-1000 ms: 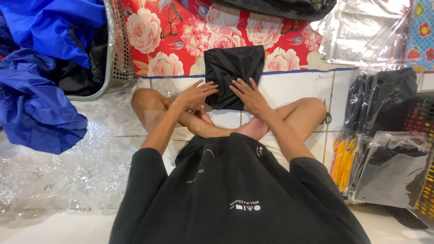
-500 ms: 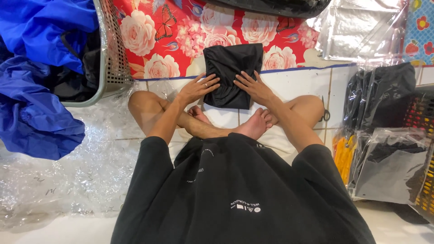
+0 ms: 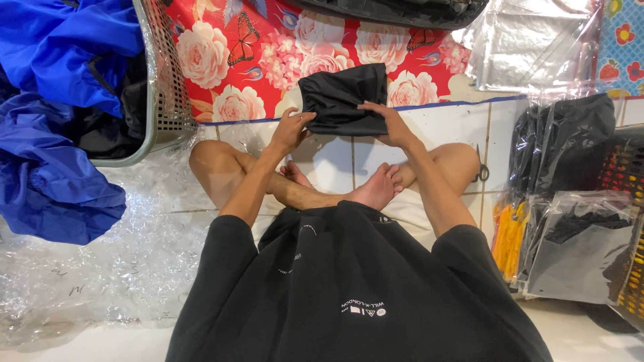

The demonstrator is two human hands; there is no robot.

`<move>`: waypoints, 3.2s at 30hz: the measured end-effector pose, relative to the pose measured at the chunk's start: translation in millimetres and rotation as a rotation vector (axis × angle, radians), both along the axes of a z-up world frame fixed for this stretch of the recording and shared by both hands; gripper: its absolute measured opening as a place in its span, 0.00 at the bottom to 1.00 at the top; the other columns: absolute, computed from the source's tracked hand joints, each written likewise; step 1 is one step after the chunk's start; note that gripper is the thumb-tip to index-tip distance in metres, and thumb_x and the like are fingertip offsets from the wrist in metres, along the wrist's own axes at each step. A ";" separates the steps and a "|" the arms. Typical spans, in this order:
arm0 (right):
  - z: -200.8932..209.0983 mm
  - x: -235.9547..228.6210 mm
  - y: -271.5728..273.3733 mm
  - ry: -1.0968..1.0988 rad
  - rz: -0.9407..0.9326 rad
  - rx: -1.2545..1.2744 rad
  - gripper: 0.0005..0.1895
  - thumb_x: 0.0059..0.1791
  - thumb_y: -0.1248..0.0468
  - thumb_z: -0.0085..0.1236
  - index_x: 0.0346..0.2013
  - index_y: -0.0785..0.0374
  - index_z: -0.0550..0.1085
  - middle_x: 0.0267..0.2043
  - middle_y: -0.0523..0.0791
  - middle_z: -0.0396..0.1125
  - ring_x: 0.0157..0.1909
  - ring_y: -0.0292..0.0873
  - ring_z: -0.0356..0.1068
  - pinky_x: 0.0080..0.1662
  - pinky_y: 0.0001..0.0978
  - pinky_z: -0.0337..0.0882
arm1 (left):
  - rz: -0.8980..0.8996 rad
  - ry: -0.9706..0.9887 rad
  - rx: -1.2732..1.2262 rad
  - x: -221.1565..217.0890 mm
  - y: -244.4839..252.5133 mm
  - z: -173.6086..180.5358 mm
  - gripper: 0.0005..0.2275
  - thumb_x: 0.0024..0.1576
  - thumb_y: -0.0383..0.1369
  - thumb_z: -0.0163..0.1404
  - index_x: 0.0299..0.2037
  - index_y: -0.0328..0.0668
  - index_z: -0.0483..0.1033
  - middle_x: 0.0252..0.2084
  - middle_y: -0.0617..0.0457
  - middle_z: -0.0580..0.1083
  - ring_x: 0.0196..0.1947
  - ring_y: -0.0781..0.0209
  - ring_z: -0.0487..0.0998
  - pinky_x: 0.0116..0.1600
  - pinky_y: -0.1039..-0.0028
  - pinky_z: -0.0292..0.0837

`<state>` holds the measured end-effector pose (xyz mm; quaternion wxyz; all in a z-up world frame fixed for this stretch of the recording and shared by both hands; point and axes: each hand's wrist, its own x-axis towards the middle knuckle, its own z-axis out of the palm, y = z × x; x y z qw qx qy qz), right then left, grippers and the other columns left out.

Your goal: The person folds a black elasticized fabric cover and then places it into a clear plastic bag.

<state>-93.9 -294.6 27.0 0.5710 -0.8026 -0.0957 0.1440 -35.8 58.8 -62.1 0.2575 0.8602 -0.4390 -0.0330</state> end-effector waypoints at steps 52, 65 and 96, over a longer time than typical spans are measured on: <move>-35.8 31.2 117.9 -0.386 -0.068 -0.898 0.31 0.62 0.48 0.31 0.78 0.54 0.50 0.80 0.50 0.44 0.81 0.53 0.37 0.70 0.75 0.26 | 0.843 -0.014 -0.050 -14.9 -77.3 120.8 0.16 0.64 0.42 0.49 0.53 0.38 0.72 0.38 0.41 0.73 0.45 0.44 0.75 0.60 0.49 0.61; -43.9 19.5 77.5 -0.250 -0.196 -0.923 0.33 0.61 0.45 0.27 0.79 0.54 0.48 0.82 0.47 0.38 0.82 0.50 0.32 0.70 0.71 0.25 | 0.234 0.044 0.276 2.0 -49.1 51.2 0.25 0.72 0.45 0.30 0.79 0.55 0.44 0.81 0.60 0.43 0.80 0.62 0.41 0.78 0.54 0.38; -36.5 23.0 65.4 -0.106 -0.198 -0.950 0.36 0.61 0.39 0.28 0.80 0.48 0.44 0.82 0.52 0.29 0.81 0.58 0.22 0.71 0.65 0.22 | 0.277 0.349 0.178 39.2 -38.9 39.3 0.20 0.72 0.46 0.30 0.75 0.68 0.56 0.76 0.67 0.54 0.76 0.65 0.53 0.75 0.47 0.44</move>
